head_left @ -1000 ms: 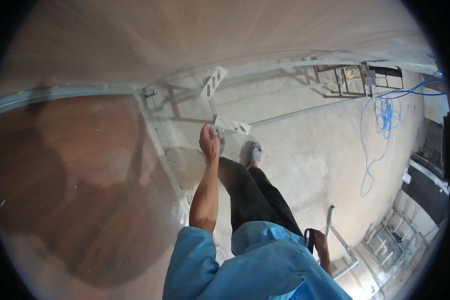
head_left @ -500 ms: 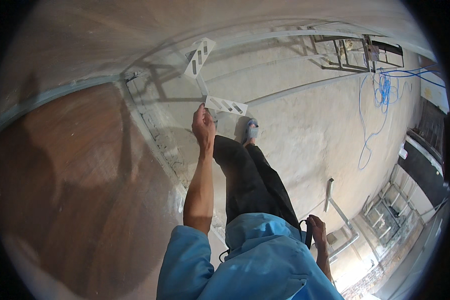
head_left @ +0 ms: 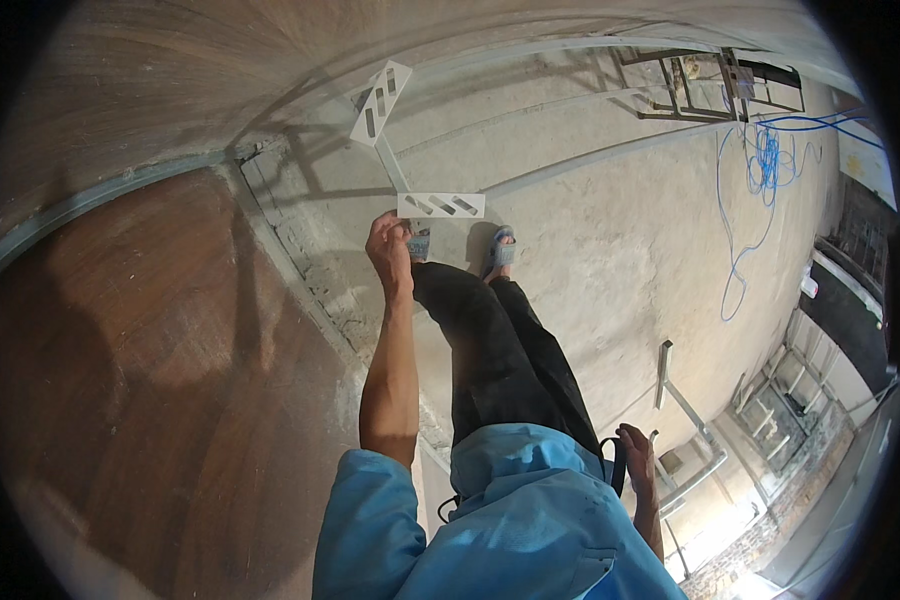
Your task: The person uses a spray gun to apply paint to small rectangular pieces with diagonal cutouts. They hold the pieces in one hand and spray them, then place the painted pieces on a metal frame on the floor.
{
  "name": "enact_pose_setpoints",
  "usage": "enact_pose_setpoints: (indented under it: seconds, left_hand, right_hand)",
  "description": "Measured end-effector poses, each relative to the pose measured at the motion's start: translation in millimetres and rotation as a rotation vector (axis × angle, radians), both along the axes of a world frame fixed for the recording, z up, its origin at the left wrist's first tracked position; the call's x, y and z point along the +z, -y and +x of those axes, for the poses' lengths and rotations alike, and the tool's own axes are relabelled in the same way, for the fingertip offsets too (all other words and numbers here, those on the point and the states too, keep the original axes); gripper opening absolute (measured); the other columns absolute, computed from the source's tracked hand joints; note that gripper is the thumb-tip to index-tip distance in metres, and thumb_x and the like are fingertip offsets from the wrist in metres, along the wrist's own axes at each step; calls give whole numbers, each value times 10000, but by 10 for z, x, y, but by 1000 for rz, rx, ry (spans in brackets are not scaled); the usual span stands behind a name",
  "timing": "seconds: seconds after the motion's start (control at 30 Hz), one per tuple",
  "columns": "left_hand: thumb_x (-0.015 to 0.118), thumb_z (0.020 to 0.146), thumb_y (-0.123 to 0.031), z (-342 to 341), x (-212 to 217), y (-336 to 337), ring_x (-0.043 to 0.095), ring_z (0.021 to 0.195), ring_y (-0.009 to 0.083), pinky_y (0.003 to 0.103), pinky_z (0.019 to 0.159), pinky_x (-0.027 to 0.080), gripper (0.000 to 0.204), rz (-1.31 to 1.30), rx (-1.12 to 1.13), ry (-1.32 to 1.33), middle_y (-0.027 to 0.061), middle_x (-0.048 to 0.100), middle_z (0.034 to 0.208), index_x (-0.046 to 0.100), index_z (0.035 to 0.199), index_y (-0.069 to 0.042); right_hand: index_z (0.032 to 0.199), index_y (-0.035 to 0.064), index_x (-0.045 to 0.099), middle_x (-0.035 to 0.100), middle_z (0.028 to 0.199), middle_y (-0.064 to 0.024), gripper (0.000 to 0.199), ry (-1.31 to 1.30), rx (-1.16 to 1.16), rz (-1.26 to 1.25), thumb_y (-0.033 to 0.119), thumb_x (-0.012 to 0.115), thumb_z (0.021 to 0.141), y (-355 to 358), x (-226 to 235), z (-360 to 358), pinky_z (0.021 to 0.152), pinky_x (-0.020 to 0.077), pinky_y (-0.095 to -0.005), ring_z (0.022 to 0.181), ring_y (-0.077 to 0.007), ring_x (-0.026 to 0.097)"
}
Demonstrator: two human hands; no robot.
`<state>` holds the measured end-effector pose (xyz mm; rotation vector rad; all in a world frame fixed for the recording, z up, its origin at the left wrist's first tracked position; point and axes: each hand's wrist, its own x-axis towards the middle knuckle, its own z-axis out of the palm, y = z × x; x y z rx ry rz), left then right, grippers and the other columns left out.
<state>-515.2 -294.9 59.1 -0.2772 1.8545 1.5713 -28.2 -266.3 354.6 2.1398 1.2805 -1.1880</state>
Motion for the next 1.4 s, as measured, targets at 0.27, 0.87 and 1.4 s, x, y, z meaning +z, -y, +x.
enact_pose_setpoints:
  seconds: [0.27,0.87,1.4]
  left_hand:
    - [518,985,-206,114,-164,240,665,961,230,335,802,554,283,-128,-4,93,122,666,1078,604,1184,-25]
    - [602,862,-479,772,1924,1971,675,989,361,485,855,519,421,-577,-1587,-425,173,698,1040,695,996,-91]
    - [628,742,-108,1187,2666,942,632,687,317,484,628,482,164,-320,-1313,-931,93,618,642,590,583,-101]
  right_hand:
    - [1222,-44,631,701,1088,-158,418,-21,-33,31,271,613,949,131,125,-15,887,499,-328,1014,-215,661]
    - [1265,-6,601,681,1097,-118,484,-211,-307,35,378,581,971,1142,1553,359,759,512,-334,969,-214,679]
    - [1186,12,678,718,871,-127,414,-221,-39,84,341,606,946,717,1154,-397,791,522,-332,873,-173,669]
